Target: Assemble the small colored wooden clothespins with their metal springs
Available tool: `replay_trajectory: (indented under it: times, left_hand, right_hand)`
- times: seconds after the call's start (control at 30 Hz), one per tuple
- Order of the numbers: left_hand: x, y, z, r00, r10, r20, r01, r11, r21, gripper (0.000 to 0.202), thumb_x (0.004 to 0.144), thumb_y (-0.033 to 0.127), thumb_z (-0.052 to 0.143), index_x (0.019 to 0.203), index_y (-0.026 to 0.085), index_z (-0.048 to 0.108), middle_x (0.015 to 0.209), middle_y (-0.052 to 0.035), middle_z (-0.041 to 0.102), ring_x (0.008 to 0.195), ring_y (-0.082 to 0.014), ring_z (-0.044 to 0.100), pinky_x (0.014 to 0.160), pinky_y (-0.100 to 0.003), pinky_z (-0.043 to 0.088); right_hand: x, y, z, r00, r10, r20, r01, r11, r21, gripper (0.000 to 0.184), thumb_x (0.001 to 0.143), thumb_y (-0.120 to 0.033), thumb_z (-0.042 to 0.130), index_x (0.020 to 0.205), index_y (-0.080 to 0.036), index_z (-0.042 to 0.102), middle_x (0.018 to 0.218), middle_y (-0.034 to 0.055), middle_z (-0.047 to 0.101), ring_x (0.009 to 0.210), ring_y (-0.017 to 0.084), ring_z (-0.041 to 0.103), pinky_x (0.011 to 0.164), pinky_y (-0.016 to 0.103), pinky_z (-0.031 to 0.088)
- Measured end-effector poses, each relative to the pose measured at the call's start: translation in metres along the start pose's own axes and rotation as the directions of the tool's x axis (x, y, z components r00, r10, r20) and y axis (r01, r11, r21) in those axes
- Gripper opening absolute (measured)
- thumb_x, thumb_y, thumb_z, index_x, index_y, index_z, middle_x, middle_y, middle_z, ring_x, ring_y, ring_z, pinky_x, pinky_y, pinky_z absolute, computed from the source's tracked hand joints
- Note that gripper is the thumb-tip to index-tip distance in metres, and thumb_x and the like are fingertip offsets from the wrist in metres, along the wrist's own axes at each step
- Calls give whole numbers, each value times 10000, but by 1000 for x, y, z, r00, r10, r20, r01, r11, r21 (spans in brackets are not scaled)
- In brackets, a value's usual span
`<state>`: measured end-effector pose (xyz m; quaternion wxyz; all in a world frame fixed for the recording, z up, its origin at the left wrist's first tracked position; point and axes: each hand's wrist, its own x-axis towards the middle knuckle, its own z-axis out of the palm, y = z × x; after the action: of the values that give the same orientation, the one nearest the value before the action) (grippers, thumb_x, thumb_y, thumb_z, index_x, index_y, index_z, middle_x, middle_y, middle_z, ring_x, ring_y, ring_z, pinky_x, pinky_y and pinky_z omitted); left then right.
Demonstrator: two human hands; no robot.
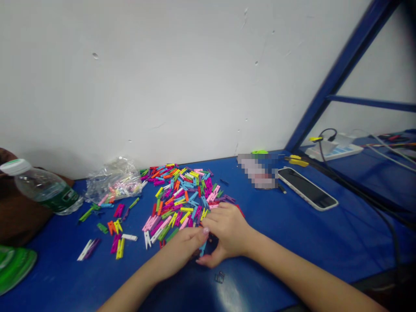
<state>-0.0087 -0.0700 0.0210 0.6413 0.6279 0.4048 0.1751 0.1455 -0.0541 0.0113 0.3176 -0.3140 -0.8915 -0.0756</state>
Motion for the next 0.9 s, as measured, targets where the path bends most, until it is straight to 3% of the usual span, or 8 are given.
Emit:
replay_trajectory:
  times: [0.3,0.9]
  left_hand:
    - [-2,3,-2,994,-59,89,69,991,-114,413,732,563,388,584,182,328,443,97,247,401,-52,153,404,-225,115]
    - [-7,8,-1,993,-64,95,66,997,-25,380,750,534,378,626,175,369,498,79,283,426,-61,188,398,-223,136]
  right_hand:
    - [2,-1,-1,998,-34,-49,35,999,5,471,559,-641,377,466,-181,415,403,-28,471,398,87,421,475,252,210]
    - [1,-1,-1,996,-73,-49,74,997,11,393,585,-562,355,465,-190,399,392,-32,440,385,86,395,446,250,202]
